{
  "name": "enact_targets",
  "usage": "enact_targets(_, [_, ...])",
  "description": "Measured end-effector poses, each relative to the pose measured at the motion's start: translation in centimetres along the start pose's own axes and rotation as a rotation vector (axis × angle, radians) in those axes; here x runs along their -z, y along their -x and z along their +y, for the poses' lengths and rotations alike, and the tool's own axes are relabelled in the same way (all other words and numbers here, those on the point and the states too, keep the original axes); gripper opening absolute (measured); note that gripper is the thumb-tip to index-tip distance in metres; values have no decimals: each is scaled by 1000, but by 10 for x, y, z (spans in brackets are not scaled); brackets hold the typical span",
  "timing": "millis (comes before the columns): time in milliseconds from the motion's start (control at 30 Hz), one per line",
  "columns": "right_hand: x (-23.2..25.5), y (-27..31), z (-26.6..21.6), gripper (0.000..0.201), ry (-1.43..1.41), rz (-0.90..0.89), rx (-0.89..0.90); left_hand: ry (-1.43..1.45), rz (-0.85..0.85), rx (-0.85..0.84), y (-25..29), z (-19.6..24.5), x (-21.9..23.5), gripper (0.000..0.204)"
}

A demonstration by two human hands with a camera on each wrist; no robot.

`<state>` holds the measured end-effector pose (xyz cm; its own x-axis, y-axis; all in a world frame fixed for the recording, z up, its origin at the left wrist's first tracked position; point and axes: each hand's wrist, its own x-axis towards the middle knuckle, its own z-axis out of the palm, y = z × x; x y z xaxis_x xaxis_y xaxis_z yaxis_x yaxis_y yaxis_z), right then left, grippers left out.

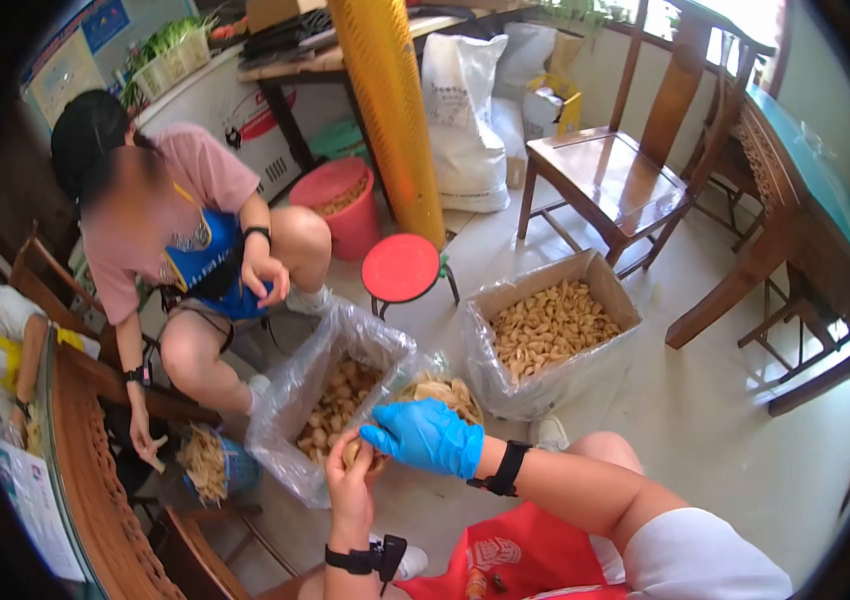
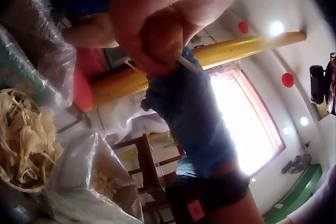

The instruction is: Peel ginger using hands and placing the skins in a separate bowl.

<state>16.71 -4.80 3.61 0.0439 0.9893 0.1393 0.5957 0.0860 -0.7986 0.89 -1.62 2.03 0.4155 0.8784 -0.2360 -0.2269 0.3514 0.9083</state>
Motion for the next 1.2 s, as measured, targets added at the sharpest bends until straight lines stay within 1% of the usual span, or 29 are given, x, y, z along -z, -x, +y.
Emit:
enact_targets(33, [3,1,1,38,-7,-33,-5,-2,-17,0,1,1,-3,25])
enact_targets(100, [5,0,1,37,-33,38,-12,14,31,29,1,3,-9,25])
enact_targets(133, [10,-2,-2,36,-147,15,-75,13,48,42,1,5,-8,25])
enact_targets(167, [13,-2,-5,36,-264,-13,-141,16,104,57,4,6,-8,25])
enact_targets(200, [6,-4,1,38,-409,40,-189,135,122,51,3,6,-11,26])
enact_targets(233, [3,-6,2,38,-417,1,-171,254,129,26,-1,7,-13,26])
enact_targets(300, [3,-7,2,37,-705,114,-283,306,171,21,-2,6,-8,26])
enact_targets(333, [5,-9,4,37,-709,92,-272,351,171,32,-5,6,-6,27])
enact_targets(400, [6,-10,6,36,-583,-25,-300,366,205,32,-5,7,-3,27])
enact_targets(433, [4,-9,2,36,-584,-43,-295,377,216,37,-5,6,-2,28])
enact_targets(533, [-2,-9,-8,33,-550,-70,-175,358,254,32,-4,6,0,29])
enact_targets(567, [-4,-10,-8,33,-550,-80,-177,334,249,41,-4,5,1,29])
enact_targets(633, [-9,-8,-10,34,-467,-43,-94,341,242,43,-2,7,-1,28])
enact_targets(667, [-11,-7,-11,34,-465,-49,-96,339,229,30,-1,7,-1,27])
enact_targets(733, [-12,-8,-13,37,-319,-5,25,339,219,14,-1,6,-1,27])
enact_targets(767, [-12,-9,-16,37,-319,-9,28,347,217,5,-1,6,0,27])
enact_targets(833, [-12,-10,-21,35,-126,85,210,354,219,-6,0,7,2,27])
enact_targets(933, [-19,-12,-6,32,-136,78,238,361,241,-18,1,8,3,28])
enact_targets(967, [-19,-12,-5,32,-135,77,237,348,245,-5,1,6,3,26])
enact_targets(1033, [-19,-13,-11,24,-336,49,63,338,247,8,3,5,4,25])
enact_targets(1067, [-20,-14,-12,24,-332,50,67,343,243,12,4,6,3,26])
enact_targets(1133, [-22,-14,-15,18,-490,133,25,352,238,12,2,7,2,27])
enact_targets(1167, [-23,-13,-16,18,-487,131,24,336,214,-4,3,7,3,26])
enact_targets(1200, [-24,-13,-16,16,-589,129,-68,320,189,-19,3,7,3,25])
